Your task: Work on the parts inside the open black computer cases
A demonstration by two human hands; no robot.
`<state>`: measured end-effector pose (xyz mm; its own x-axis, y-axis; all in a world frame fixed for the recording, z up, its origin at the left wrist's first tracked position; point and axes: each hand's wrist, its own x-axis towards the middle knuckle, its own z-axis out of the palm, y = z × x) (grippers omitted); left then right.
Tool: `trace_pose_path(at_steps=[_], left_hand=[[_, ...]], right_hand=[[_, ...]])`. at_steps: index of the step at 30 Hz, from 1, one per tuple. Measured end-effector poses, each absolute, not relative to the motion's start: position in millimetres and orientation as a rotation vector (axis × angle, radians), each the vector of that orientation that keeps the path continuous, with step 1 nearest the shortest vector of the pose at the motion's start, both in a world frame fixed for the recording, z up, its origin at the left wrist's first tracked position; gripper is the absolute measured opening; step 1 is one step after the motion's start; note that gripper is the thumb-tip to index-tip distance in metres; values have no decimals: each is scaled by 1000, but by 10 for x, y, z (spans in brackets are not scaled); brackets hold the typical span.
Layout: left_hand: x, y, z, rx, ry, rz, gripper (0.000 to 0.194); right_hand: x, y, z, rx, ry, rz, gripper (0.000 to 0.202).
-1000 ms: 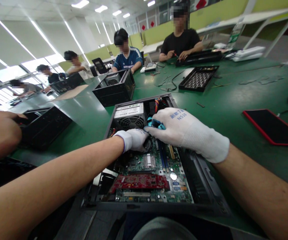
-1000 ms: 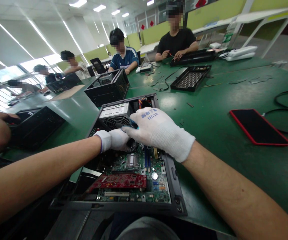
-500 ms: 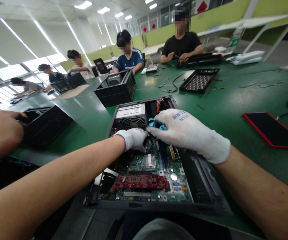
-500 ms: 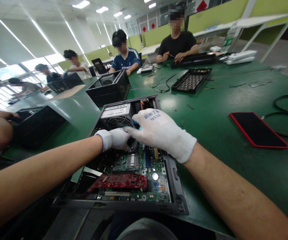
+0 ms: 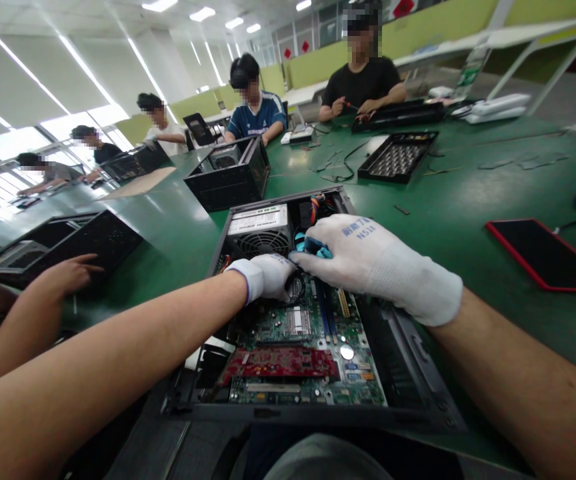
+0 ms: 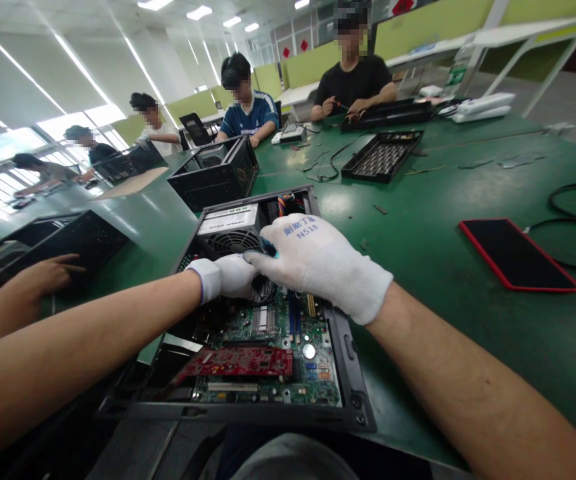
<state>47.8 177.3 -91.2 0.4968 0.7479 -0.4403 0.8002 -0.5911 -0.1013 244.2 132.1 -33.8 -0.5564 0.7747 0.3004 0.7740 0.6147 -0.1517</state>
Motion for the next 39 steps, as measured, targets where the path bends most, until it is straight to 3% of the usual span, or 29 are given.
trace_pose_path(at_steps=[20, 39], left_hand=[[505, 1784, -903, 2606, 1401, -770, 57], [512, 1733, -853, 2563, 1355, -719, 81]], right_hand=[[2438, 1306, -310, -1264, -2551, -12, 48], [2458, 1351, -369, -1211, -2470, 20, 47]])
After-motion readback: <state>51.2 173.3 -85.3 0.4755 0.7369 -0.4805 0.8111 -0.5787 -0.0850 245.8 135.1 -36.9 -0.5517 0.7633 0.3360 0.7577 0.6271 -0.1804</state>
